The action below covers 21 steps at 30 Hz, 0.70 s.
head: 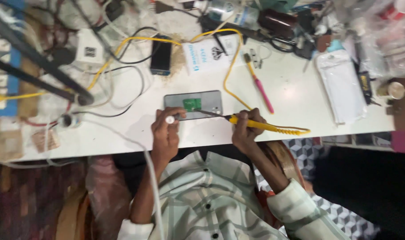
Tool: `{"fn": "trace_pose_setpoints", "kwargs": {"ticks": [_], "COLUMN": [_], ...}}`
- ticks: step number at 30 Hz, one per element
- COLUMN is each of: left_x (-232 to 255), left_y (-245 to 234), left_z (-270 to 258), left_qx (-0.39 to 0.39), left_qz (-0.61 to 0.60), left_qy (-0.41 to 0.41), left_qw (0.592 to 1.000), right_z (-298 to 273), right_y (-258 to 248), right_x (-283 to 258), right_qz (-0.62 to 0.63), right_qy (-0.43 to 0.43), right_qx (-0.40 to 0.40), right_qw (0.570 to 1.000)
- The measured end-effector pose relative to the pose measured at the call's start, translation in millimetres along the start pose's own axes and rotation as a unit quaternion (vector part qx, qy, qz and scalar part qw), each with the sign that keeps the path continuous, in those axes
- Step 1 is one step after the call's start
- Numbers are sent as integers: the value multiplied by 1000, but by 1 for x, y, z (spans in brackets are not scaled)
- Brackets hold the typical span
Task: The person uses a soldering iron and a small white bottle to work on a green circuit board placed on a smartphone. They repeatedly apply the contents of the bottle and touch the board with the soldering iron. Later, they remove the circuit board from the phone and place it on the table.
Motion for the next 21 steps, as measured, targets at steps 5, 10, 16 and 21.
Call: {"fn": "trace_pose_setpoints", "kwargs": {"ticks": [5,10,16,21], "left_x": [-2,2,-7,-11], "left_y": [3,2,3,6], "left_z": [0,-2,1,-1], "left_qx": [-6,2,-4,1], "left_qz": [-7,18,-21,-30], "left_qy": [-3,42,-25,-22], "left_qw": [1000,999,999,999], "right_z": [-8,14,22,18], "right_y": [4,-15,-6,-8], "right_x": [26,38,23,28], "right_qz": [235,300,263,260], "right_qy": [207,267,305,362], "right_qx": [159,250,233,257], "right_qw": [936,881,885,857]}}
Point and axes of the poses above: each hand's wrist, its own z-axis towards the middle knuckle, its own y-axis out of the palm, x = y × z, the point moved 5 cm from there along z, towards the middle knuckle, and after that the axes turned 15 degrees about -y, right-handed, at the moved point
